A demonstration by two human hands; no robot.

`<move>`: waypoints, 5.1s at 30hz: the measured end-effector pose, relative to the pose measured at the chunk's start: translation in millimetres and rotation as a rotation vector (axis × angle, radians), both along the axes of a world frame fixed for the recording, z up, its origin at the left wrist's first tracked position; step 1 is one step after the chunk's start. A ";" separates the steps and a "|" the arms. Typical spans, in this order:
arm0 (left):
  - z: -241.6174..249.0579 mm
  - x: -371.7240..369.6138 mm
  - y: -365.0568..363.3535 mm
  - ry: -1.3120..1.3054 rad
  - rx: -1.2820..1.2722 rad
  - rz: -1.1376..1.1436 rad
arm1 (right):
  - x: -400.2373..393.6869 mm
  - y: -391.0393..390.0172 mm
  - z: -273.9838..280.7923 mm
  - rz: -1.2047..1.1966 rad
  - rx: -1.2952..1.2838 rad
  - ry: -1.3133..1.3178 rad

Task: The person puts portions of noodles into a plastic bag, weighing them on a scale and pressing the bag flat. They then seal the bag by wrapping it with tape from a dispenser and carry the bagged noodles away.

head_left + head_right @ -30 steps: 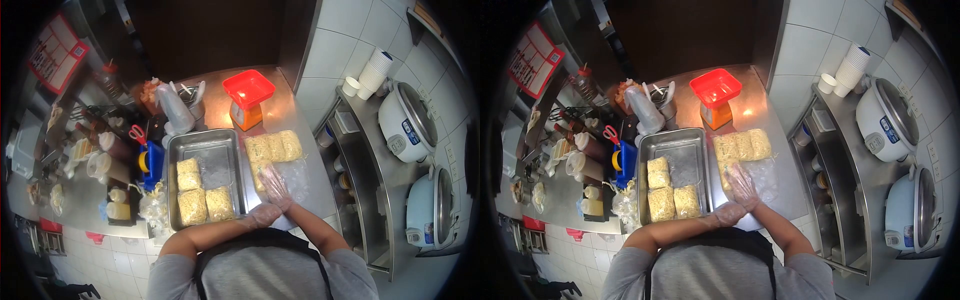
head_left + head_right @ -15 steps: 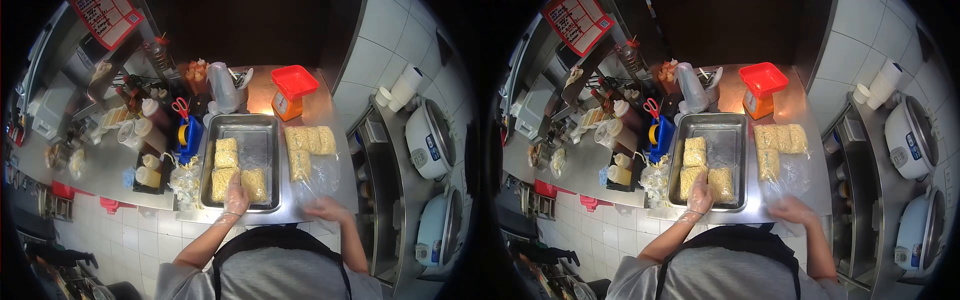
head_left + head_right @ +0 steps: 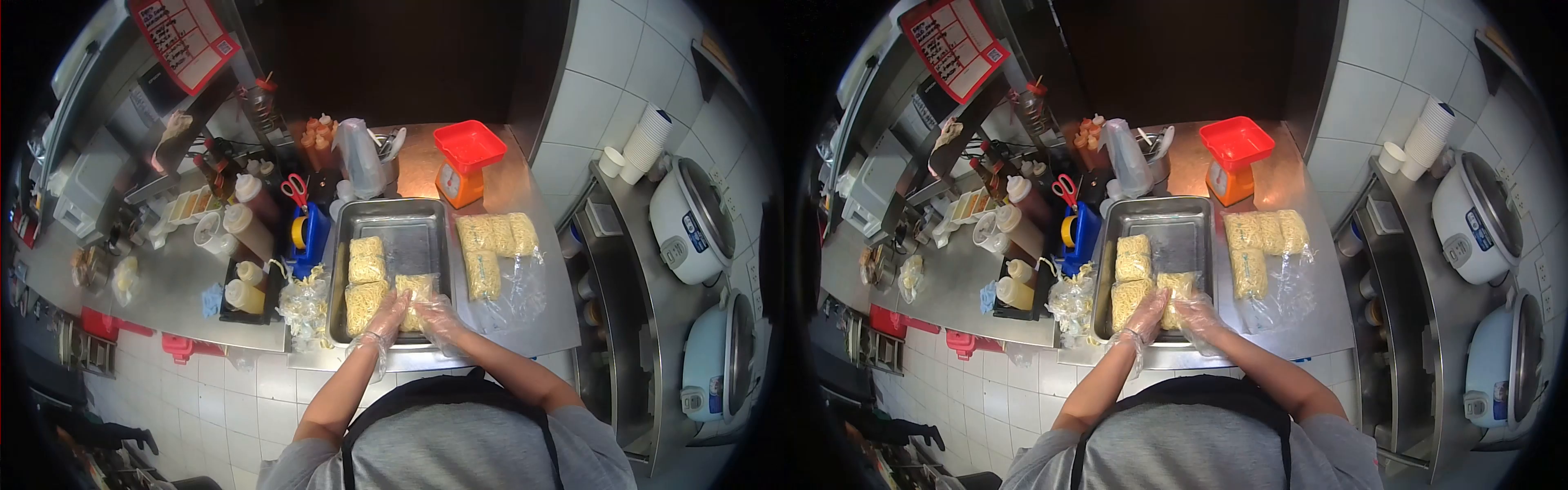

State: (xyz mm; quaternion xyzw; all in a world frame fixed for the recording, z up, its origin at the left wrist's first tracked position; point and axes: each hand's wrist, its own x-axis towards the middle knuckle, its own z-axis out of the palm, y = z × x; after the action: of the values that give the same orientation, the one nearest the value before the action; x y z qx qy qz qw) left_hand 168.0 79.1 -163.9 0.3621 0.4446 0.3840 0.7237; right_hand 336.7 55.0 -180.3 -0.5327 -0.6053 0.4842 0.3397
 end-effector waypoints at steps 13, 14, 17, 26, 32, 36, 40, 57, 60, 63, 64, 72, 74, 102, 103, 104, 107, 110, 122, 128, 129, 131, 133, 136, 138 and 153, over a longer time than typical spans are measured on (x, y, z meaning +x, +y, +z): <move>112.1 165.6 -1.1 0.186 0.616 -0.379 | 135.8 -68.3 131.8 -0.452 0.351 0.218; 101.6 180.3 0.3 0.289 0.780 -0.517 | 154.4 -85.9 136.4 -0.486 0.242 0.460; 101.6 208.8 -24.6 0.621 1.241 -0.623 | 203.1 -142.3 134.1 -0.734 0.296 0.645; 28.9 190.3 -11.0 0.671 1.443 -0.682 | 217.3 -234.7 42.3 -0.580 -0.355 1.302; 48.7 189.5 15.6 1.010 1.472 -1.074 | 169.9 -154.3 29.1 -0.280 -0.507 1.340; 64.3 192.3 21.7 1.389 1.220 -1.044 | 165.8 -122.0 56.4 -0.371 -0.465 1.240; 91.8 195.2 8.0 1.377 1.367 -1.073 | 162.5 -103.5 53.2 -0.419 -0.378 0.900; 44.0 202.7 -5.2 0.945 1.409 -1.107 | 218.9 7.5 10.2 -0.399 -0.052 0.097; 48.8 199.0 -4.7 0.735 1.548 -0.941 | 220.1 35.9 -40.1 -0.451 0.042 0.077; 63.0 201.2 -9.8 0.756 1.417 -1.052 | 195.9 55.0 -79.6 -0.669 0.155 -0.266; 104.1 205.9 -12.1 0.953 1.306 -1.259 | 185.2 53.7 -75.9 -0.724 0.209 -0.422; 51.0 200.2 -7.0 0.778 1.376 -1.208 | 156.5 26.0 60.6 -0.730 0.123 -0.441; 66.1 199.4 -10.2 0.764 1.395 -1.212 | 173.6 30.6 27.3 -0.641 0.132 -0.366; 54.3 -61.9 17.0 1.086 0.147 -0.246 | -34.1 20.3 22.5 -0.005 -0.766 0.425; 47.8 -59.6 14.4 1.018 0.266 -0.254 | -45.6 24.1 28.7 0.007 -0.764 0.438; 42.0 -57.5 13.8 0.949 0.382 -0.263 | -55.4 27.8 35.1 0.019 -0.764 0.453; 76.0 -36.6 -5.1 0.447 0.422 -0.126 | -45.8 36.2 -26.5 0.090 -0.496 0.689; 46.9 -23.2 19.9 -0.027 0.260 0.037 | -21.9 28.5 7.7 0.085 -0.516 1.089; 137.9 52.5 36.8 0.063 0.416 0.094 | 46.0 10.2 87.2 -0.155 -0.044 0.767; 158.3 75.9 40.8 0.247 0.423 0.151 | 57.1 9.4 92.1 -0.125 -0.064 0.664; 161.7 79.4 38.0 0.313 0.455 0.198 | 50.8 3.8 107.2 -0.173 -0.093 0.759; 153.3 86.8 42.6 0.366 0.617 0.313 | 38.5 -3.0 144.8 -0.269 -0.148 0.948; 156.2 86.1 39.5 0.330 0.646 0.356 | 49.7 3.3 135.8 -0.196 -0.119 0.723; 149.1 77.9 43.3 0.142 0.531 0.277 | 41.7 -0.4 155.6 -0.091 0.001 0.595; 147.5 78.1 46.5 -0.143 0.393 0.266 | 34.5 -6.0 173.8 -0.046 0.046 0.446; 176.2 26.2 45.2 1.070 0.817 -0.176 | 21.7 -29.2 122.8 -0.103 -0.218 0.648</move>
State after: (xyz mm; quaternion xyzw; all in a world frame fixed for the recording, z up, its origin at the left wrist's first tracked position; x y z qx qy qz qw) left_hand 194.2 124.3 12.3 0.7815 0.5296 0.2285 0.2378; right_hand 358.4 25.8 -57.5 -0.4142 -0.3831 0.6721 0.4795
